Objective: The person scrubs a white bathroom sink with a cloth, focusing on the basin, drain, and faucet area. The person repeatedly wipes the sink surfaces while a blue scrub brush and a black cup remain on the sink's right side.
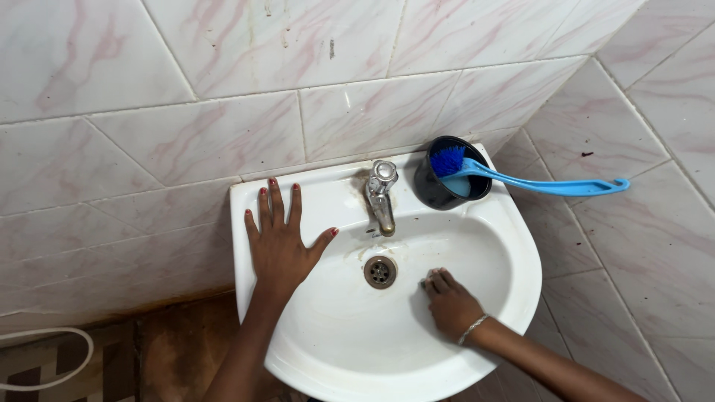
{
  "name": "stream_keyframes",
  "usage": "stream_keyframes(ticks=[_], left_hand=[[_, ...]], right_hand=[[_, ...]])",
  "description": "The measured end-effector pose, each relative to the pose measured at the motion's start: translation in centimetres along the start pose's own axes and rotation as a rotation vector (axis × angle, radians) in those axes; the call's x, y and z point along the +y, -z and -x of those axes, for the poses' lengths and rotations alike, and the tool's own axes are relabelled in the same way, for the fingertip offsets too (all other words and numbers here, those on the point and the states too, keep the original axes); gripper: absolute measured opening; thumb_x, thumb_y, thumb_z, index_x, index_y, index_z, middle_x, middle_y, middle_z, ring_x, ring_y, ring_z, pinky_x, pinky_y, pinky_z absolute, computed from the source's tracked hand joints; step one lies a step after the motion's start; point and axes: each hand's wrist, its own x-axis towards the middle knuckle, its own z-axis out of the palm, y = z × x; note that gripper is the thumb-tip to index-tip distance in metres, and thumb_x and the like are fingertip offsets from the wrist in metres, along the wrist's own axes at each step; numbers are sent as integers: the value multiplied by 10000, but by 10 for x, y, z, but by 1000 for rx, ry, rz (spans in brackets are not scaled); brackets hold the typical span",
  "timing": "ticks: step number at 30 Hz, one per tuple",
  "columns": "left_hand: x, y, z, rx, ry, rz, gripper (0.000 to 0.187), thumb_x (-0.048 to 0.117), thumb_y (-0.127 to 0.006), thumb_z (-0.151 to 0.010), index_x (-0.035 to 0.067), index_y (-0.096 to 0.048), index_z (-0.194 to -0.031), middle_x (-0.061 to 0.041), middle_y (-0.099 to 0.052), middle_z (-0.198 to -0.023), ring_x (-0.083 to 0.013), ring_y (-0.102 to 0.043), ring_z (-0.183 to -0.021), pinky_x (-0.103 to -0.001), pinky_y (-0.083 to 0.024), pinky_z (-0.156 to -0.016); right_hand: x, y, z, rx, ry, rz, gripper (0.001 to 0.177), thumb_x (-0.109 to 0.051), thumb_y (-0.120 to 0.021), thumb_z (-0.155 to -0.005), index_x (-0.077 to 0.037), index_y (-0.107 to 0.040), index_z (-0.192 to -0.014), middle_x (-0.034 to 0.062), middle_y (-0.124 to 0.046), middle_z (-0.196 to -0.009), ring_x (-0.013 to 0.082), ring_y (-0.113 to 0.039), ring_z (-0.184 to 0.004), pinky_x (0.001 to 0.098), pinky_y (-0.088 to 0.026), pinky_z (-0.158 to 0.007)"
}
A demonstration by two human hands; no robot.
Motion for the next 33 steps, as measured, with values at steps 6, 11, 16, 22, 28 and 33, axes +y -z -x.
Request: stream_keyframes(ticks=[6, 11, 16, 22, 28, 33], left_hand=[[2, -1, 0, -15, 7, -2, 1048, 810, -509, -836, 99, -336, -1587, -244, -175, -1660, -419, -176, -1532, -676, -165, -1159], [0, -3, 1, -1, 5, 6, 1049, 815, -504, -842, 96, -335, -1587, -241, -162, -1671, -417, -185, -1537, -674, -167, -1164], [1, -4, 2, 25, -8, 12, 1050, 808, -515, -836, 93, -343, -1585, -246, -170, -1680, -424, -193, -1531, -672, -183, -1166], [4, 1, 1, 5, -1, -6, 1051, 805, -530, -833, 92, -356, -1585, -245, -195, -1671, -417, -210, -1535, -680, -215, -1151], [7, 2, 1, 30, 0, -5, 1064, 806, -536, -835, 79, -359, -1592, -247, -219, -1665, -426, -236, -1529, -686, -237, -1143], [8, 2, 1, 33, 14, -33, 1067, 814, -540, -826, 82, -366, -1582, -232, -231, -1670, -412, -250, -1526, -684, -250, -1140]], right_hand=[[-126, 33, -56, 103, 75, -887, 677, -340, -439, -1064, 97, -233, -1538, 348, -196, -1619, 440, -108, -1554, 444, -109, -1267], [-191, 107, -49, 367, 228, -1320, 536, -233, -471, -1010, -86, -449, -1525, 225, -229, -1683, 413, -316, -1505, 409, -328, -1210], [-163, 106, 5, 219, 452, -1165, 529, -188, -508, -1010, -104, -463, -1531, 178, -377, -1645, 358, -418, -1485, 401, -354, -1196], [-29, 52, 47, -90, 327, -792, 348, -207, -564, -924, -130, -712, -1230, 21, -582, -1538, 204, -533, -1416, 367, -498, -1071], [38, 21, 35, 108, -38, -257, 404, -208, -629, -843, -81, -670, -1225, 144, -602, -1404, 308, -649, -1173, 463, -553, -885], [-55, 45, 17, -162, 192, -653, 327, -367, -528, -1010, -70, -660, -982, 185, -727, -970, 350, -691, -883, 481, -548, -887]])
